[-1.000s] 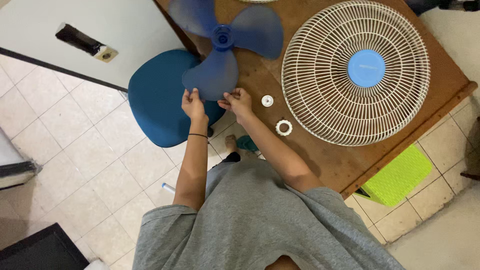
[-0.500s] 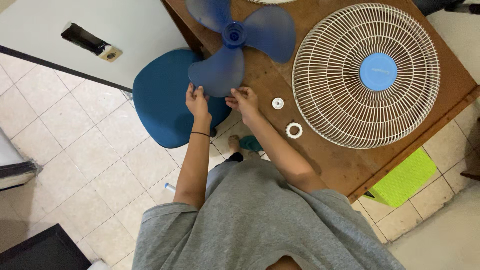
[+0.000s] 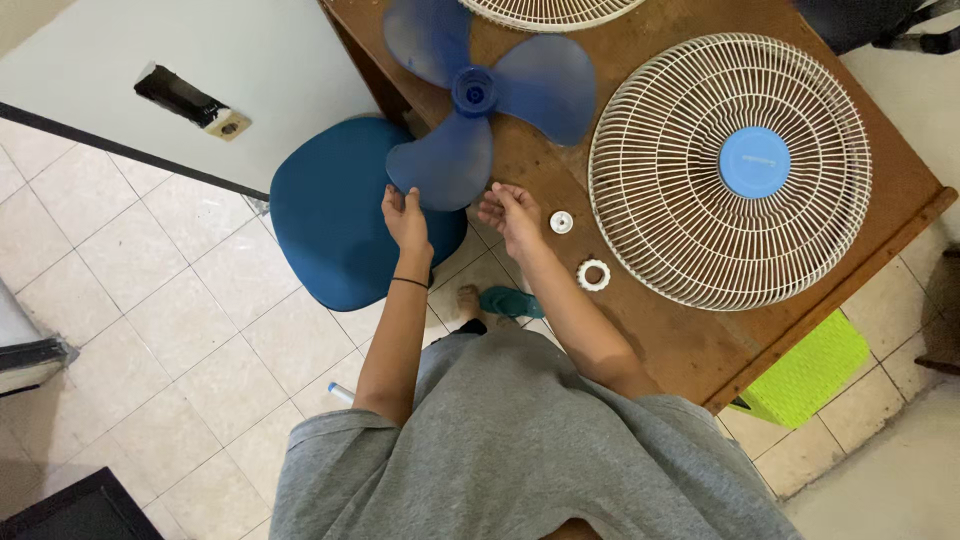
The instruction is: The person assembles a standing electric fan by hand. They remove the front grille, detach the fan blades, and then reattach the blades and grille to the fan stand.
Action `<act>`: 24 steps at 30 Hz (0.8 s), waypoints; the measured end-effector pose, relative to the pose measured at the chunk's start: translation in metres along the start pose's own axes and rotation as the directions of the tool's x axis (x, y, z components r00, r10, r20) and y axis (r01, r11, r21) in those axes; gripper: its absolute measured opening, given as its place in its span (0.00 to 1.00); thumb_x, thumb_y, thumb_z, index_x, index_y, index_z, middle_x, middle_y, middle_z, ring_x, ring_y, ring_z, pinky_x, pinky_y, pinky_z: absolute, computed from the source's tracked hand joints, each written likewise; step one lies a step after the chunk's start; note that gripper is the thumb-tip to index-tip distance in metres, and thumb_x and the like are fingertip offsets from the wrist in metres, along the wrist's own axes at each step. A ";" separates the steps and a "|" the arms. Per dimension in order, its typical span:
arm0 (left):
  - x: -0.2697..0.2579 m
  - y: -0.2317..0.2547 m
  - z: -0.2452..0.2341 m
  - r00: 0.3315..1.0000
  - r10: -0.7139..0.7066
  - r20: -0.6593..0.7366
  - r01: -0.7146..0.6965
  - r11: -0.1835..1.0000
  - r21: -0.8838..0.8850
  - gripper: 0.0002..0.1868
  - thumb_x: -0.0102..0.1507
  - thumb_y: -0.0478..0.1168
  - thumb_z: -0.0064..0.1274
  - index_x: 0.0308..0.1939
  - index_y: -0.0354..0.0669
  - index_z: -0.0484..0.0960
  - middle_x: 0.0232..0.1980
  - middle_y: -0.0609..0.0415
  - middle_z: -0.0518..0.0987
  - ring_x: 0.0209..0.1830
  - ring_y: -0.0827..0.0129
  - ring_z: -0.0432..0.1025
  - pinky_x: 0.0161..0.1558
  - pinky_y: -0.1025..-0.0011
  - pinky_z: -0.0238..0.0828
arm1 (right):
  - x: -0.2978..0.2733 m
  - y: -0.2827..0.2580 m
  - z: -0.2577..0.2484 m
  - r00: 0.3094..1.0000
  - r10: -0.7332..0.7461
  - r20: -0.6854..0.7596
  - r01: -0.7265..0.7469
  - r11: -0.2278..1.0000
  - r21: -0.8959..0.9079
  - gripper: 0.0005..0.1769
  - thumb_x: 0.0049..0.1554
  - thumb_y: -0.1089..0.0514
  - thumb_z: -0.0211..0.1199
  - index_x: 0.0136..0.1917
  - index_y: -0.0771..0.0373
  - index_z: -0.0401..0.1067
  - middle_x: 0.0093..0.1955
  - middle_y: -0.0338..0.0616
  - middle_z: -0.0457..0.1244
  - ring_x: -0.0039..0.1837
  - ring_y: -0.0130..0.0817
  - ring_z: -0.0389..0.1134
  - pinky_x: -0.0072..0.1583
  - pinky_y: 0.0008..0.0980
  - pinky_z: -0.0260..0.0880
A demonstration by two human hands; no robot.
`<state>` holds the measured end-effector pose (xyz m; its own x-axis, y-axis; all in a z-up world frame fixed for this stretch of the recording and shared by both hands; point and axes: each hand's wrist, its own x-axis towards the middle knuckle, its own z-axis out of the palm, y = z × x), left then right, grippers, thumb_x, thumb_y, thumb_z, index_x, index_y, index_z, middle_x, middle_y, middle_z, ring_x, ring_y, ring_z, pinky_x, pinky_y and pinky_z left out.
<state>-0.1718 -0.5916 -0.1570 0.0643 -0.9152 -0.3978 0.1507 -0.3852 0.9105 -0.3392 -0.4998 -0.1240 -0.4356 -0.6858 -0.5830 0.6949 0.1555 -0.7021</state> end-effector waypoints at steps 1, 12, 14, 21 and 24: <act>-0.002 0.003 0.000 1.000 0.028 -0.003 -0.028 1.000 0.001 0.37 0.69 0.40 0.53 0.78 0.35 0.54 0.79 0.41 0.58 0.78 0.54 0.56 0.73 0.62 0.57 | 0.002 0.000 -0.002 1.000 0.003 -0.006 -0.003 1.000 0.005 0.16 0.59 0.54 0.66 0.54 0.63 0.66 0.50 0.48 0.67 0.49 0.38 0.71 0.53 0.41 0.79; -0.020 0.037 0.053 0.913 0.407 -0.012 -0.406 0.912 0.051 0.24 0.68 0.43 0.55 0.65 0.35 0.69 0.66 0.45 0.71 0.63 0.61 0.67 0.66 0.61 0.66 | 0.038 -0.021 -0.009 1.000 0.012 -0.029 -0.008 0.989 0.151 0.16 0.58 0.53 0.67 0.55 0.61 0.68 0.50 0.46 0.68 0.50 0.39 0.71 0.55 0.42 0.78; -0.013 0.039 0.075 0.916 0.397 0.063 -0.391 0.917 -0.083 0.24 0.68 0.44 0.55 0.64 0.35 0.70 0.65 0.48 0.73 0.63 0.64 0.69 0.67 0.62 0.65 | 0.047 -0.030 -0.007 1.000 -0.015 -0.025 0.019 0.986 0.163 0.16 0.59 0.53 0.67 0.55 0.61 0.67 0.50 0.45 0.67 0.51 0.38 0.71 0.55 0.42 0.77; 0.019 0.054 0.147 0.952 0.009 0.305 0.032 0.991 -0.128 0.28 0.66 0.47 0.54 0.67 0.42 0.67 0.59 0.52 0.74 0.58 0.69 0.70 0.54 0.67 0.69 | 0.112 -0.061 -0.008 0.995 -0.095 -0.033 0.101 0.957 0.273 0.15 0.59 0.55 0.67 0.54 0.63 0.67 0.49 0.46 0.66 0.50 0.41 0.70 0.55 0.44 0.77; 0.044 0.049 0.174 0.935 -0.041 0.353 0.093 0.987 -0.133 0.30 0.66 0.47 0.55 0.69 0.41 0.65 0.60 0.52 0.73 0.57 0.67 0.70 0.54 0.66 0.70 | 0.141 -0.077 -0.007 0.989 -0.108 -0.096 0.131 0.951 0.279 0.15 0.58 0.56 0.66 0.54 0.63 0.68 0.49 0.48 0.67 0.51 0.43 0.70 0.55 0.45 0.77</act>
<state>-0.3334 -0.6711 -0.1105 -0.2939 -0.8817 -0.3691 0.2857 -0.4495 0.8464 -0.4577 -0.6033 -0.1552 -0.5610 -0.6273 -0.5401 0.7638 -0.1407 -0.6300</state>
